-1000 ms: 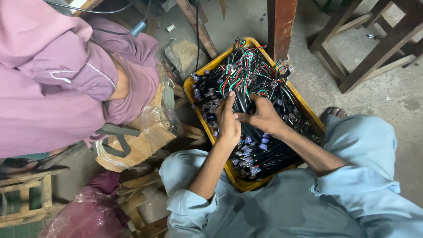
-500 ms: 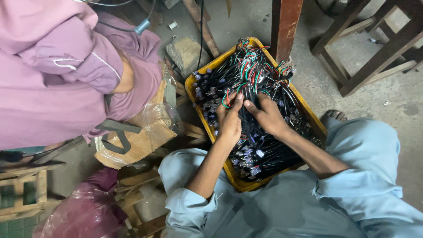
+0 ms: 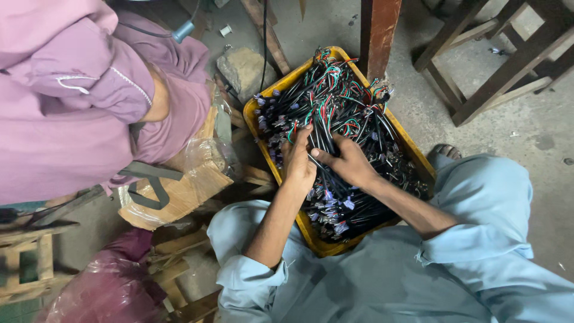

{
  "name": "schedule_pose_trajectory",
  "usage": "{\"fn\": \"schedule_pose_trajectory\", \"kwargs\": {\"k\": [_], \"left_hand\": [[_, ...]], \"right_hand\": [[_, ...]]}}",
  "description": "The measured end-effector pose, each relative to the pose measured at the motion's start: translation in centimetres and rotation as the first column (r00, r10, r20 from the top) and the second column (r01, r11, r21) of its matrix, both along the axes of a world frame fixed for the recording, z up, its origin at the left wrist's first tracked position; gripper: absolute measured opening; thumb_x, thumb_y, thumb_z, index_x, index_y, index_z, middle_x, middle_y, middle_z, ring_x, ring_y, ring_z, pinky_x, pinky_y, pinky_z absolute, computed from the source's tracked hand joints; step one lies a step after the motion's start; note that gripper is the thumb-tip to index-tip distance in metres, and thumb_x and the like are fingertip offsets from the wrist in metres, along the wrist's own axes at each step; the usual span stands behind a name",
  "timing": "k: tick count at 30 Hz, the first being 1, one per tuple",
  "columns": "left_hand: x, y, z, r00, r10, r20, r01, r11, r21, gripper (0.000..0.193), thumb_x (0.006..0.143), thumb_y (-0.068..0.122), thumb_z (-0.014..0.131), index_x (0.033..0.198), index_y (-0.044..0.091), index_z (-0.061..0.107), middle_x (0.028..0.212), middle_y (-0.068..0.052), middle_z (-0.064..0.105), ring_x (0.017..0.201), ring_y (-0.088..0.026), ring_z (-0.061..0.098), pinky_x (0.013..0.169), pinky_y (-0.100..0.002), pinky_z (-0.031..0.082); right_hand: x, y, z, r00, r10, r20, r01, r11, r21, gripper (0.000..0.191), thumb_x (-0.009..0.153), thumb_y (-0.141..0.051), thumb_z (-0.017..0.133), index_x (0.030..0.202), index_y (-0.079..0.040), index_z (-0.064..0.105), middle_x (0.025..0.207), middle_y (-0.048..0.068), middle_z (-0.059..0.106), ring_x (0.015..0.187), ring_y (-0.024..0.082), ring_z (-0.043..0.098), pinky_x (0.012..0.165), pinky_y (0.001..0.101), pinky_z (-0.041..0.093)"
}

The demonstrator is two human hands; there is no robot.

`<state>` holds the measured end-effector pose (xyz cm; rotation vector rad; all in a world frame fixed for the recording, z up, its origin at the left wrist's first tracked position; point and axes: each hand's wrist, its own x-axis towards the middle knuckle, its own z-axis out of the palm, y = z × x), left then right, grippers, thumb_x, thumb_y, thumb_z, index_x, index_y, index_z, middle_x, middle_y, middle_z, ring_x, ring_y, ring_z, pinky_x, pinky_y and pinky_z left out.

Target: The person sits on the floor beside a yellow tray filled with wire harnesses and gathers handfuls of the cables, aligning the connectors and arranging the bundled harnesses back into the tray. They repeatedly pull groups of harnesses together, straighten them, and set the gathered bundles down in the tray.

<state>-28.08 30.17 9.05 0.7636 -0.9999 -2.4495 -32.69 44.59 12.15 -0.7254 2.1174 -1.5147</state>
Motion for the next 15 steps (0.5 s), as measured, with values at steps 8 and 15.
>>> {"fn": "schedule_pose_trajectory", "kwargs": {"k": [8, 15], "left_hand": [[-0.4, -1.5, -0.7, 0.996, -0.051, 0.079, 0.045, 0.996, 0.083, 0.022, 0.1, 0.023, 0.058, 0.102, 0.002, 0.063, 0.093, -0.011, 0.072, 0.08, -0.02, 0.069, 0.072, -0.033, 0.057], [0.0, -3.2, 0.8, 0.921, -0.389, -0.01, 0.386, 0.911, 0.143, 0.046, 0.101, 0.03, 0.048, 0.122, -0.008, 0.063, 0.121, -0.023, 0.074, 0.113, -0.028, 0.072, 0.104, -0.035, 0.055]], "right_hand": [[1.3, -0.8, 0.0, 0.993, 0.053, 0.107, -0.055, 0.998, 0.017, 0.05, 0.095, -0.044, 0.065, 0.114, 0.003, 0.063, 0.083, 0.016, 0.071, 0.08, 0.023, 0.067, 0.074, 0.0407, 0.054], [1.9, -1.2, -1.7, 0.983, 0.045, -0.179, -0.047, 0.999, -0.006, 0.061, 0.097, -0.04, 0.068, 0.124, 0.011, 0.048, 0.086, 0.025, 0.066, 0.083, 0.033, 0.068, 0.074, 0.0447, 0.053]]}}
